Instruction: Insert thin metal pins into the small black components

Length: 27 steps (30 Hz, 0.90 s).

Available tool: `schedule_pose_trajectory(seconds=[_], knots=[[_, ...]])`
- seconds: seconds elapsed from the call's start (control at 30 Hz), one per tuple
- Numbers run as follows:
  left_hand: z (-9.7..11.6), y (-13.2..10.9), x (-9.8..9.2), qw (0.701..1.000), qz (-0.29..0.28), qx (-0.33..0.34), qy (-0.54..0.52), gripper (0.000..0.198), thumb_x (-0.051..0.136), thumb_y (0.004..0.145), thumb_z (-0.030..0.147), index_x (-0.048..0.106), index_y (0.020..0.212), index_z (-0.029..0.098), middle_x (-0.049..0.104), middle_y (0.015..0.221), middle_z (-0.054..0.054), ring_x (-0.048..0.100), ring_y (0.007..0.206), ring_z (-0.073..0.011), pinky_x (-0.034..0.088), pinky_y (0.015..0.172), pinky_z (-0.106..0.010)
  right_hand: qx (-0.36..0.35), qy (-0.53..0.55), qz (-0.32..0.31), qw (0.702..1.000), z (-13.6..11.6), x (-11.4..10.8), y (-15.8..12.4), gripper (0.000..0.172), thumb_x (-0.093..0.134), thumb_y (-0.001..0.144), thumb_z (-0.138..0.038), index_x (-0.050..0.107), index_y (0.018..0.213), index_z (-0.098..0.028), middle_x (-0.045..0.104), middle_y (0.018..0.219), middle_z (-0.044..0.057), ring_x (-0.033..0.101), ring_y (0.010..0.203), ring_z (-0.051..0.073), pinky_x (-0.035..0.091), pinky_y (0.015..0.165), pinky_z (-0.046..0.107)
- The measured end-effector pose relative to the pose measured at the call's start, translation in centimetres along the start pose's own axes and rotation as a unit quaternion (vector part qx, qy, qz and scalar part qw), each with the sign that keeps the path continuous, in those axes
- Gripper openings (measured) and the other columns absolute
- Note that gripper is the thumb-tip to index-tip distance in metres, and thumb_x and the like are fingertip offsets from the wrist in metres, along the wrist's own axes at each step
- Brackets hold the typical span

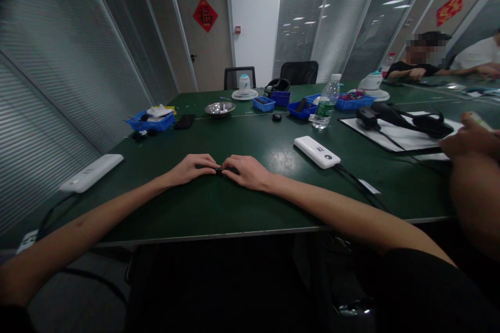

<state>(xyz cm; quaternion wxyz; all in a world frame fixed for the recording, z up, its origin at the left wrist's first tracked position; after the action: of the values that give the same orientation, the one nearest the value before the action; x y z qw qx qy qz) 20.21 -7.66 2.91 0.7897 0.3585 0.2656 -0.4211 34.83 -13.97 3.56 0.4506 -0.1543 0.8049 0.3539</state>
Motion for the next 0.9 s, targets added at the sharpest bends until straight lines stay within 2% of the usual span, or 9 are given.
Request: schedule_pose_trajectory(seconds=[0.2, 0.33, 0.4, 0.53, 0.7, 0.9], knots=[[-0.3, 0.1, -0.1, 0.999, -0.005, -0.024, -0.038, 0.028, 0.068, 0.098, 0.038, 0.08, 0.119, 0.024, 0.072, 0.112, -0.01, 0.067, 0.103, -0.0229, 0.052, 0.092, -0.036, -0.013, -0.006, -0.002, 1.0, -0.6, -0.2, -0.2, 0.02, 0.056, 0.105, -0.031, 0.067, 0.117, -0.02, 0.067, 0.108, 0.008, 0.065, 0.092, 0.019, 0.05, 0.079, 0.031], [-0.5, 0.2, 0.2, 0.994, -0.052, -0.059, -0.081, 0.028, 0.067, 0.099, 0.039, 0.079, 0.117, 0.022, 0.072, 0.11, -0.008, 0.067, 0.1, -0.021, 0.053, 0.088, -0.033, -0.026, -0.02, -0.007, 0.999, -0.9, -0.4, -0.3, 0.024, 0.054, 0.106, -0.035, 0.066, 0.122, -0.021, 0.066, 0.111, 0.008, 0.065, 0.092, 0.019, 0.049, 0.077, 0.03], [0.0, 0.2, 0.4, 0.994, -0.057, -0.054, -0.072, 0.028, 0.065, 0.1, 0.039, 0.079, 0.117, 0.021, 0.071, 0.109, -0.008, 0.067, 0.099, -0.0205, 0.052, 0.087, -0.032, -0.031, -0.021, -0.008, 0.999, -1.0, -0.4, -0.3, 0.026, 0.054, 0.106, -0.036, 0.066, 0.123, -0.021, 0.066, 0.111, 0.008, 0.065, 0.091, 0.019, 0.049, 0.077, 0.03], [1.6, 0.2, 1.0, 1.0, -0.03, -0.008, -0.005, 0.026, 0.063, 0.101, 0.037, 0.077, 0.116, 0.02, 0.069, 0.112, -0.009, 0.065, 0.101, -0.0213, 0.05, 0.089, -0.033, -0.034, 0.006, -0.007, 0.999, -0.8, 0.0, -0.2, 0.023, 0.054, 0.106, -0.035, 0.067, 0.118, -0.019, 0.068, 0.108, 0.008, 0.066, 0.092, 0.019, 0.05, 0.08, 0.031], [1.5, 0.5, 1.3, 0.999, 0.007, -0.015, 0.042, 0.039, 0.065, 0.1, 0.034, 0.065, 0.136, 0.02, 0.069, 0.108, -0.008, 0.063, 0.092, -0.02, 0.05, 0.081, -0.032, -0.028, 0.05, 0.003, 0.998, -0.7, 0.0, 0.0, 0.019, 0.053, 0.106, -0.031, 0.066, 0.115, -0.02, 0.071, 0.11, 0.008, 0.068, 0.097, 0.019, 0.051, 0.086, 0.032], [1.3, 0.4, 0.9, 0.998, 0.001, -0.015, 0.058, 0.045, 0.072, 0.094, 0.038, 0.064, 0.136, 0.023, 0.065, 0.123, -0.01, 0.061, 0.113, -0.0261, 0.05, 0.097, -0.039, 0.01, 0.042, 0.06, 0.997, -0.2, -1.2, 0.0, 0.019, 0.052, 0.107, -0.031, 0.066, 0.112, -0.019, 0.072, 0.105, 0.006, 0.066, 0.091, 0.018, 0.049, 0.081, 0.03]])
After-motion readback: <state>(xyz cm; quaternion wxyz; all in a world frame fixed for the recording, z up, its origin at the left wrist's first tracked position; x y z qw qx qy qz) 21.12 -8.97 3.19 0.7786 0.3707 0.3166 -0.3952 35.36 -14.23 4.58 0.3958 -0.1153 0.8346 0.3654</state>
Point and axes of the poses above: each hand's wrist, its own y-axis towards the middle knuckle, its own x-axis out of the palm, z = x × y, the point moved 8 cm from there along y, towards the middle knuckle
